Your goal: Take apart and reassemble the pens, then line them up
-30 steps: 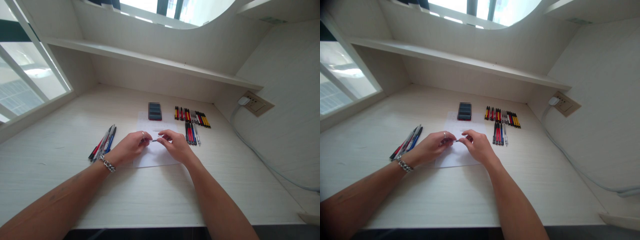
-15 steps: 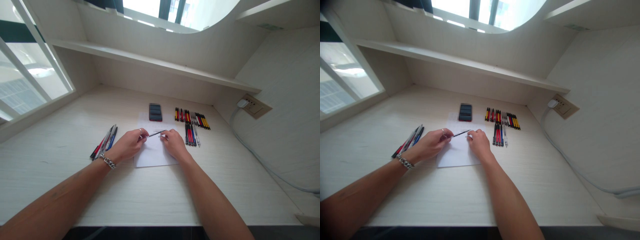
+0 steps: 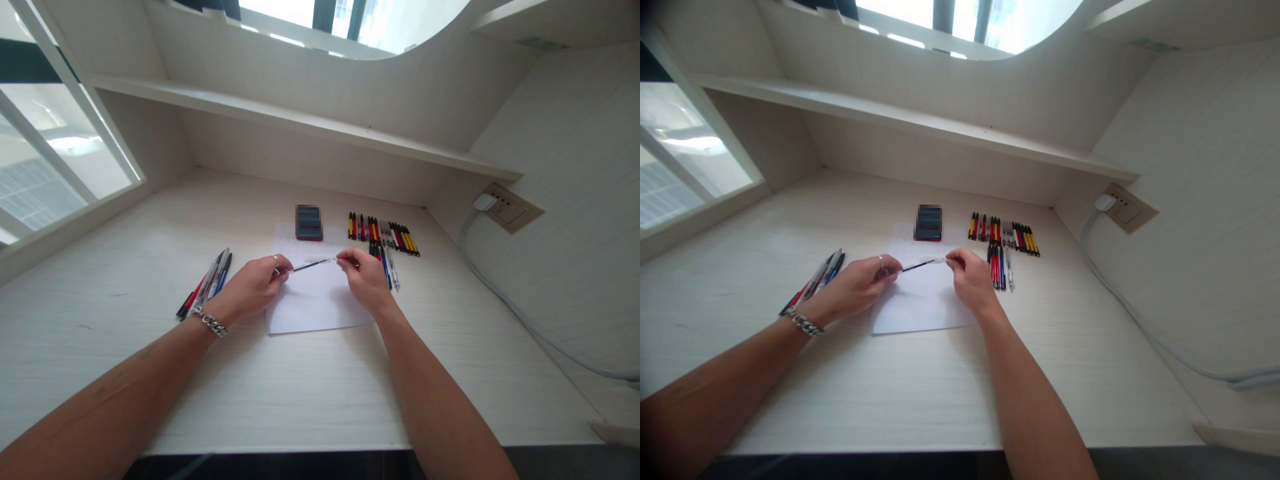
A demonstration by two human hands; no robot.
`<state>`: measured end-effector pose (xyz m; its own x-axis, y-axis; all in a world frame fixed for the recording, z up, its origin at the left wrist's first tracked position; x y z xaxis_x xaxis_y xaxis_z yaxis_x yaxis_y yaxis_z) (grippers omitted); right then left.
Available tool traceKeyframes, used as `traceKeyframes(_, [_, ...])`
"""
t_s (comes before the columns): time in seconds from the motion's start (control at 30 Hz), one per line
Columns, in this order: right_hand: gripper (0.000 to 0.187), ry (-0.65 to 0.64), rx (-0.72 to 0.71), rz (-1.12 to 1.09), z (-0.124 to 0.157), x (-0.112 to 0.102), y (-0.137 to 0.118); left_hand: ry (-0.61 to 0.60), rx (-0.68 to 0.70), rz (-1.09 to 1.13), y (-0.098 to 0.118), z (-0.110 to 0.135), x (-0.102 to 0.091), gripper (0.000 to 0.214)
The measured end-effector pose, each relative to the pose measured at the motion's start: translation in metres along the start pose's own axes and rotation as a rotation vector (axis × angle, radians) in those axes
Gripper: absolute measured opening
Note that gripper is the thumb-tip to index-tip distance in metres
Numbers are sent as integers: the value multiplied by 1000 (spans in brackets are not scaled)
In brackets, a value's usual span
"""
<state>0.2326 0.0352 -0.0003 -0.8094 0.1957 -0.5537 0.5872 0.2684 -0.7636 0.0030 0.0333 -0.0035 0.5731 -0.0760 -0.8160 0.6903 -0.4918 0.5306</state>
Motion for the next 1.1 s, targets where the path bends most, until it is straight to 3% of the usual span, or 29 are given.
traceKeyframes(0.3, [16, 22, -98, -3, 6, -2, -13, 4, 12, 0, 0, 1, 0, 20])
traceKeyframes(0.7, [18, -53, -171, 27, 10, 4, -22, -1, 44, 25, 3, 1, 2, 19])
traceKeyframes(0.87, [15, -86, -91, -65, 12, 13, -20, -11, 67, 32, 4, 2, 4, 20])
traceKeyframes(1.0, [32, -140, -22, -165, 9, 19, -11, -7, 46, 20, 1, 1, 3, 19])
traceKeyframes(1.1, [34, -104, -30, -53, 2, 23, -3, -2, 22, 11, -1, 0, 3, 18])
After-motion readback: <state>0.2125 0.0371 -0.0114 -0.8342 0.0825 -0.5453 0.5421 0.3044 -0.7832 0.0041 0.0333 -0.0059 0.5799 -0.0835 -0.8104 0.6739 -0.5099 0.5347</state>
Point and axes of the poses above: each hand's wrist, its own z-axis away from the middle knuckle, its own x-axis out of the palm, y = z × x, the point moved 3 cm from there along -z, towards the middle knuckle, and after that the axes turned 4 degrees about x, right-handed, at the moved point
